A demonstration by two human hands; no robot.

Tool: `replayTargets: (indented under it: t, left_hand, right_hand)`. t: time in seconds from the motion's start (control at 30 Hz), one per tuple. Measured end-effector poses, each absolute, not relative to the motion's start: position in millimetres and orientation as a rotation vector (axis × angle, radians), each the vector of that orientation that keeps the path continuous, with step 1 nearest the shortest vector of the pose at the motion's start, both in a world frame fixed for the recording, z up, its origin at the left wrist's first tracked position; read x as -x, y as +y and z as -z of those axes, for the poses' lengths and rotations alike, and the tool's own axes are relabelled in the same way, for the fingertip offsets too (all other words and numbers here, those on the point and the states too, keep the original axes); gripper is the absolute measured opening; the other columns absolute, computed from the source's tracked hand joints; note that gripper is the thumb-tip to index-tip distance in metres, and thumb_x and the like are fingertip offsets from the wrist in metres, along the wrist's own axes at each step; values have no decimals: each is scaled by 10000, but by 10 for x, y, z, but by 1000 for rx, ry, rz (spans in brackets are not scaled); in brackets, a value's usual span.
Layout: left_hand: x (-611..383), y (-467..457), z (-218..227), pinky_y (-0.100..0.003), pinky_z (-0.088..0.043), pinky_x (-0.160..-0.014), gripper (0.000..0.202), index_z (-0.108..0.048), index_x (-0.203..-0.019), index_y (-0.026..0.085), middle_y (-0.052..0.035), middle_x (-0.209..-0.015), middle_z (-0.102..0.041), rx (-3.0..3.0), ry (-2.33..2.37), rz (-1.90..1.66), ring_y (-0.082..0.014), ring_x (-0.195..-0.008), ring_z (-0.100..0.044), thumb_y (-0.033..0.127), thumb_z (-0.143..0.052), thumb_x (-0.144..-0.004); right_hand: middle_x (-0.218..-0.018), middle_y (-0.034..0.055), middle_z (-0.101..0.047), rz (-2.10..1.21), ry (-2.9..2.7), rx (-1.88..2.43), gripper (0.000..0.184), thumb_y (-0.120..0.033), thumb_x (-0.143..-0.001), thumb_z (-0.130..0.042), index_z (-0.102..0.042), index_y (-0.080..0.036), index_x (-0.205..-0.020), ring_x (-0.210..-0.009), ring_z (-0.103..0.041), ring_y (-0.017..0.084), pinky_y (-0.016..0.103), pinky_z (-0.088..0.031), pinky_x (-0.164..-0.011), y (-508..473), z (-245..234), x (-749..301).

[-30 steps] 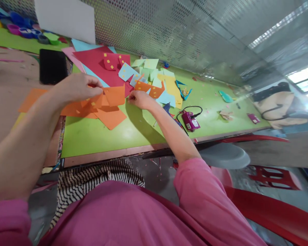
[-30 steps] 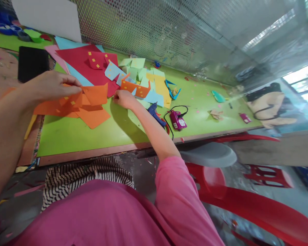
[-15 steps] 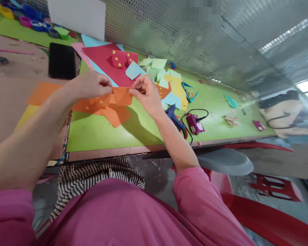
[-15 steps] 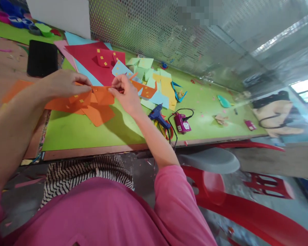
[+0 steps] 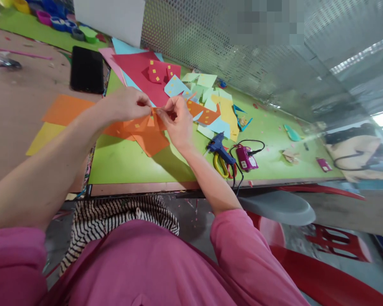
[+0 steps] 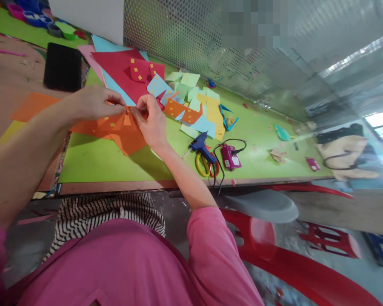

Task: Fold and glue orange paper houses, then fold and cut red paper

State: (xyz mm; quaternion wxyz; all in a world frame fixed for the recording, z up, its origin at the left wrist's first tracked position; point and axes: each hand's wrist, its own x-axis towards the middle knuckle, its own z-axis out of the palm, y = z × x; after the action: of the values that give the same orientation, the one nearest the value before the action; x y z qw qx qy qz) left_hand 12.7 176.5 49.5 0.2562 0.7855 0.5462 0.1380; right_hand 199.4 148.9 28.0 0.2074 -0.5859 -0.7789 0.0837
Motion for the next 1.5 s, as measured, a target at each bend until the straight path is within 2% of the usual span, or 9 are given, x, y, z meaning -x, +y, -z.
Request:
replayTargets:
  t: [0.13,0.33,0.5,0.7,0.9,1.03,1.17,1.33,1.5]
  left_hand:
    - [-139,1782,-470,-319,-452,-791,516,-783,-1079,169,-69,-937,-748,-2127,1485,-402,-223,-856,-632,433,-447,-789]
    - [-142,1763,-455,-326,-436,-761,509,-783,-1051,174,-64,-866,-723,-2162,1447,-407,-217,-827,-615,431,-437,-780]
    - [-123,1767,-450,-322,-430,-741,492,-782,-1015,180,-44,-805,-690,-2146,1453,-408,-193,-783,-580,448,-441,-783]
    - [-111,1788,-436,-324,-436,-782,499,-782,-1050,189,-47,-876,-731,-2114,1426,-402,-213,-833,-595,469,-463,-788]
    - [-133,1754,-468,-304,-439,-788,488,-778,-1085,198,-33,-912,-735,-2084,1464,-336,-196,-840,-585,426,-459,-795]
    - [-158,1760,-454,-294,-442,-799,496,-773,-1127,192,-34,-979,-750,-2091,1481,-292,-203,-882,-600,423,-456,-823]
    - [-180,1757,-448,-309,-445,-827,499,-767,-1141,181,-43,-1009,-748,-2090,1499,-252,-222,-925,-611,456,-471,-848]
    - [-194,1739,-459,-296,-439,-797,459,-772,-1126,198,-33,-965,-745,-2034,1500,-293,-213,-919,-593,440,-516,-831]
    - [-188,1743,-456,-286,-420,-782,496,-771,-1137,196,-8,-890,-721,-1965,1528,-284,-192,-872,-567,482,-525,-816]
  right_hand:
    - [-1222,101,-669,-128,-2221,1685,379,-345,-1097,-314,-555,-222,-1361,-1041,-621,249,410,-531,-912,1487,-256,-1961]
    - [-1151,107,-671,-103,-2179,1675,316,-379,-1106,-350,-590,-207,-1219,-999,-609,216,346,-533,-909,1492,-217,-1971]
    - [-1139,108,-657,-76,-2203,1644,378,-383,-1114,-309,-590,-185,-1273,-1060,-616,234,380,-526,-946,1457,-258,-2035]
    - [-1289,98,-616,145,-2440,1409,434,-261,-1093,-307,-655,-284,-1350,-1222,-571,275,492,-464,-1076,1397,-287,-2331]
    - [-1411,56,-603,354,-2613,1300,456,-292,-1100,-328,-640,-389,-1418,-1303,-525,264,474,-409,-1128,1416,-135,-2468]
    - [-1444,59,-578,315,-2634,1287,481,-264,-1094,-317,-592,-398,-1466,-1351,-489,274,523,-369,-1160,1423,-62,-2474]
    - [-1460,73,-561,245,-2657,1283,477,-266,-1076,-376,-554,-396,-1499,-1369,-472,295,564,-331,-1189,1422,-44,-2497]
    - [-1488,85,-559,199,-2703,1299,484,-327,-1062,-447,-508,-388,-1539,-1417,-452,331,587,-355,-1194,1412,-85,-2496]
    - [-1520,90,-567,204,-2716,1358,468,-294,-1088,-358,-565,-368,-1501,-1409,-488,322,561,-391,-1178,1379,-147,-2448]
